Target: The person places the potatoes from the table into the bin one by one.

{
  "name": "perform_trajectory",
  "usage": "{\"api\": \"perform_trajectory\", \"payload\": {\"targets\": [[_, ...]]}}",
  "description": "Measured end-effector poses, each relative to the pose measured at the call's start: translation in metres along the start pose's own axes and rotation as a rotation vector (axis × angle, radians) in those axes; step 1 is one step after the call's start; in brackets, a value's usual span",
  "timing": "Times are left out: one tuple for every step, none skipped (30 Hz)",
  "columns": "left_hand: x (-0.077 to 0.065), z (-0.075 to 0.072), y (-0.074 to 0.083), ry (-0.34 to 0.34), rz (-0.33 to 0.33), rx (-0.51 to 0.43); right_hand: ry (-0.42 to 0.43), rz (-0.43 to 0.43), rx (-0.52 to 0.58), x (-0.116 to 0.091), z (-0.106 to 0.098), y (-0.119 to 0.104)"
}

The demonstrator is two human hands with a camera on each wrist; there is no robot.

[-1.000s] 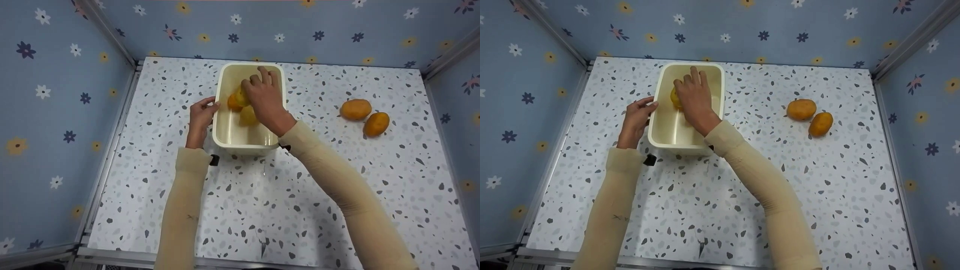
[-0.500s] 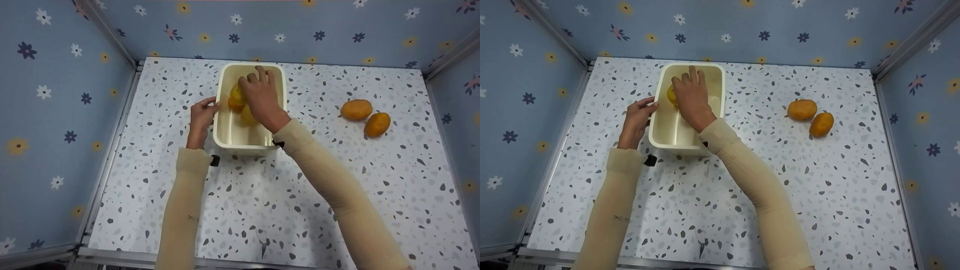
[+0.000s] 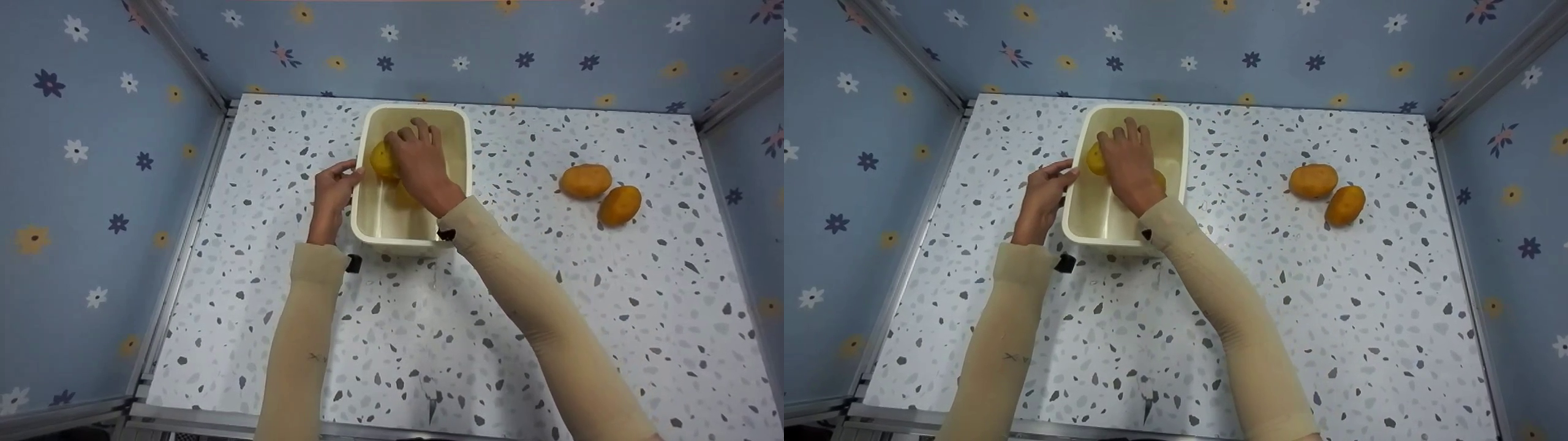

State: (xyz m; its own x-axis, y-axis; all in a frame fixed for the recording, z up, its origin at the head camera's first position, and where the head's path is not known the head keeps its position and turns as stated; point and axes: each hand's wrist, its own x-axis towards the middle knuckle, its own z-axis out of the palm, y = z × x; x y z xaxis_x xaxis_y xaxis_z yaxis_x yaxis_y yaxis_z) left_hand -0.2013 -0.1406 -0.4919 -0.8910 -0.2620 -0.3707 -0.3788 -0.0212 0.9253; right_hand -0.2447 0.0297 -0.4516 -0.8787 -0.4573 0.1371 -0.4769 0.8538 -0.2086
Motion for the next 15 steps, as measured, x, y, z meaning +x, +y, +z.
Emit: {"api": "perform_trajectory", "payload": {"targets": [[0.0,0.0,0.0,-0.001,0.0,0.0,-0.001,-0.007,0.01,0.0,0.002,0.001],[0.0,0.001,0.0,-0.003,0.001,0.002,-0.002,-0.014,0.021,-0.001,0.005,0.002],[-0.001,0.001,0.001,-0.004,0.001,0.005,-0.004,-0.024,0.031,-0.001,0.007,0.003],[-0.001,0.002,0.001,-0.006,0.001,0.008,-0.009,-0.038,0.041,-0.001,0.009,0.003],[-0.001,0.002,0.001,-0.007,0.001,0.009,-0.016,-0.053,0.047,-0.002,0.011,0.004],[-0.001,0.002,0.001,-0.008,0.001,0.01,-0.025,-0.068,0.049,-0.002,0.012,0.005],[-0.001,0.002,0.001,-0.01,0.002,0.007,-0.033,-0.084,0.052,-0.002,0.013,0.006],[-0.001,0.002,0.001,-0.01,0.003,0.007,-0.042,-0.101,0.05,-0.003,0.015,0.007],[-0.001,0.001,0.001,-0.01,0.003,0.005,-0.051,-0.12,0.045,-0.003,0.016,0.007],[-0.001,0.001,0.001,-0.009,0.004,0.003,-0.064,-0.139,0.042,-0.003,0.017,0.008],[-0.001,0.001,0.001,-0.01,0.005,-0.002,-0.076,-0.159,0.04,-0.003,0.018,0.009],[-0.001,0.001,0.0,-0.012,0.005,-0.005,-0.09,-0.178,0.041,-0.003,0.019,0.01],[-0.001,0.001,0.0,-0.014,0.007,-0.006,-0.101,-0.199,0.042,-0.003,0.02,0.011],[-0.001,0.001,0.0,-0.016,0.008,-0.006,-0.114,-0.219,0.044,-0.003,0.021,0.012],[0.0,0.001,0.0,-0.018,0.008,-0.005,-0.124,-0.238,0.049,-0.003,0.022,0.013]]}}
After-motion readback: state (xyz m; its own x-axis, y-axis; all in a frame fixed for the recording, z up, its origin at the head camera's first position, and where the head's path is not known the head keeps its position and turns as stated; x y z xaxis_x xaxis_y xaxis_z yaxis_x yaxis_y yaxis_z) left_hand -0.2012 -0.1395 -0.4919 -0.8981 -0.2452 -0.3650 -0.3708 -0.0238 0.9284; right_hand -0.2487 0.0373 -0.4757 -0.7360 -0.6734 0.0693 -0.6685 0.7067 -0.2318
